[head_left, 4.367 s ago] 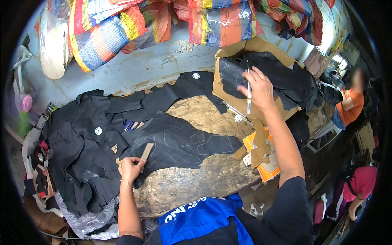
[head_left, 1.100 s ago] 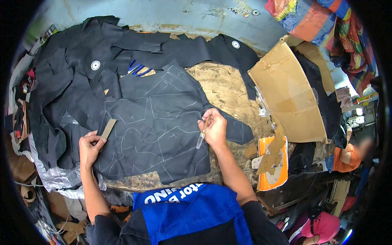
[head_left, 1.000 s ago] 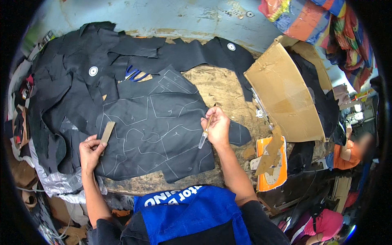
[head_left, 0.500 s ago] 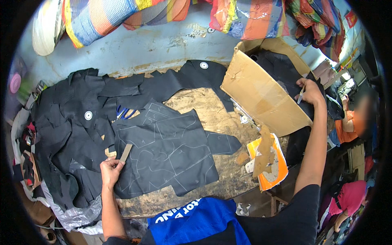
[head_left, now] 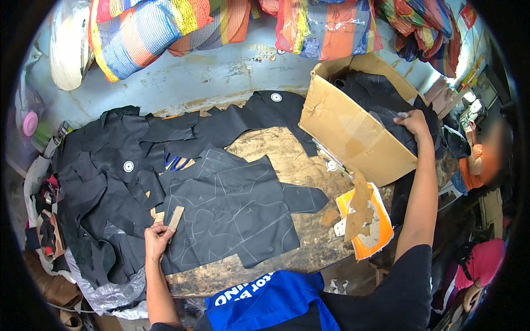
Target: The person lays black fabric flat on a work table, places cardboard pattern pieces on top, and uses a white marking pen to trace the pattern outlines onto the fabric. The person repositions the pattern pieces and continues tracing additional sections of the fabric.
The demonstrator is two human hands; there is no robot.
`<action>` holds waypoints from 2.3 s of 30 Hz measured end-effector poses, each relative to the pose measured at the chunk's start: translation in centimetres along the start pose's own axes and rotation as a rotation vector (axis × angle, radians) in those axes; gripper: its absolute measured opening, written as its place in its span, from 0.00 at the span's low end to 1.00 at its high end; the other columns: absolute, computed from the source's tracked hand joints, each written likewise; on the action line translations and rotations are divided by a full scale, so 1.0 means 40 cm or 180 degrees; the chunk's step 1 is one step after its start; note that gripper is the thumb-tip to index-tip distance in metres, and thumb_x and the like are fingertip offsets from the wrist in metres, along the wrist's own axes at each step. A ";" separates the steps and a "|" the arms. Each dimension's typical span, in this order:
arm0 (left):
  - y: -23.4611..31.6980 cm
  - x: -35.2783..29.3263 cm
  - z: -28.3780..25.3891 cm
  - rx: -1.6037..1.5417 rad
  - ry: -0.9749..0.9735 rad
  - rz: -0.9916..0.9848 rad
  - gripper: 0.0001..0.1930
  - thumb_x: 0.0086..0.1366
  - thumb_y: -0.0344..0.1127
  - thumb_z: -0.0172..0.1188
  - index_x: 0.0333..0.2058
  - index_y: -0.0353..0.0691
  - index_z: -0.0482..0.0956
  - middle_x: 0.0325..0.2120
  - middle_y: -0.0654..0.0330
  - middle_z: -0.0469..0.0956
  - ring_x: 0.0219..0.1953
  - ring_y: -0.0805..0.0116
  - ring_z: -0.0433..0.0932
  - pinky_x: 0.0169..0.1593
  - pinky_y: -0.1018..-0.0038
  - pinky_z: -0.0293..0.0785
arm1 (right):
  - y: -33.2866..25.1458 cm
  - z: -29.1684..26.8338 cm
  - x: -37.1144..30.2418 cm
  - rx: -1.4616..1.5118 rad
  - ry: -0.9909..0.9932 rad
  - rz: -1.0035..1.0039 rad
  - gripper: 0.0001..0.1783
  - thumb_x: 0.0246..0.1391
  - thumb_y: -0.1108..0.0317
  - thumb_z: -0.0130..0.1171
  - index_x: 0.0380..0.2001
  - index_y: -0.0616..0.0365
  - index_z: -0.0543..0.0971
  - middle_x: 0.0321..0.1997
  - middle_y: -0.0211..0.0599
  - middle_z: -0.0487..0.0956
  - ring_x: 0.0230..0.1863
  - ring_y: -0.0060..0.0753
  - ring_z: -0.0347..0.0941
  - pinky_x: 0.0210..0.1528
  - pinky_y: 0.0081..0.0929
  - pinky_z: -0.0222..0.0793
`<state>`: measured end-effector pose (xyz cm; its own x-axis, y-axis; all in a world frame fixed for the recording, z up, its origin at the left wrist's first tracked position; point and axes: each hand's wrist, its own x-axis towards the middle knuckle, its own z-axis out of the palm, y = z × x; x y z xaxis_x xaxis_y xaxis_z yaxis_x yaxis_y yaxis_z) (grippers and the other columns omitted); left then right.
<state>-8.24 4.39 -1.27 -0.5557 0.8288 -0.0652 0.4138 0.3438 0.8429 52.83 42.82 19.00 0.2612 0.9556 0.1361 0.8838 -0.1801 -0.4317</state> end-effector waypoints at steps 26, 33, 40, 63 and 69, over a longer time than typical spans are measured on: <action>-0.048 -0.016 0.032 0.0152 0.0599 0.0819 0.11 0.48 0.32 0.68 0.27 0.30 0.81 0.25 0.56 0.77 0.29 0.68 0.74 0.31 0.74 0.67 | -0.429 0.614 -0.727 0.1648 -0.2163 -0.1794 0.16 0.41 0.74 0.67 0.36 0.65 0.77 0.20 0.33 0.75 0.22 0.20 0.70 0.26 0.21 0.67; -0.031 -0.021 0.033 0.0135 0.0648 0.0765 0.11 0.48 0.33 0.68 0.28 0.30 0.81 0.26 0.56 0.78 0.25 0.71 0.72 0.28 0.77 0.65 | -0.422 0.611 -0.710 0.1875 -0.2857 -0.1330 0.20 0.40 0.76 0.66 0.41 0.62 0.77 0.24 0.26 0.74 0.25 0.17 0.68 0.30 0.18 0.67; -0.040 -0.018 0.033 0.0174 0.0636 0.0817 0.11 0.48 0.33 0.68 0.28 0.30 0.81 0.28 0.55 0.79 0.30 0.67 0.75 0.32 0.75 0.67 | -0.535 0.278 -0.528 0.4185 -0.2505 -0.0782 0.19 0.44 0.76 0.61 0.43 0.59 0.77 0.32 0.31 0.78 0.34 0.23 0.74 0.40 0.22 0.71; -0.048 -0.023 0.035 0.0351 0.0704 0.0835 0.12 0.48 0.33 0.67 0.28 0.29 0.80 0.31 0.52 0.79 0.30 0.64 0.75 0.33 0.74 0.68 | -0.238 0.034 -0.296 0.1242 0.1038 -0.1636 0.18 0.50 0.62 0.63 0.40 0.65 0.78 0.36 0.42 0.80 0.35 0.31 0.75 0.41 0.27 0.70; -0.052 -0.024 0.036 0.0295 0.0681 0.0750 0.10 0.48 0.31 0.67 0.27 0.29 0.79 0.30 0.52 0.79 0.27 0.69 0.72 0.30 0.75 0.66 | 0.014 0.055 0.013 -0.1271 -0.0328 -0.0734 0.43 0.26 0.53 0.72 0.49 0.64 0.73 0.43 0.48 0.79 0.45 0.45 0.75 0.50 0.32 0.68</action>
<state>-7.54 3.52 -3.73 -0.5718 0.7821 0.2477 0.6074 0.2005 0.7687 52.62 43.73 16.88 0.0184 0.9958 0.0902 0.9996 -0.0166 -0.0211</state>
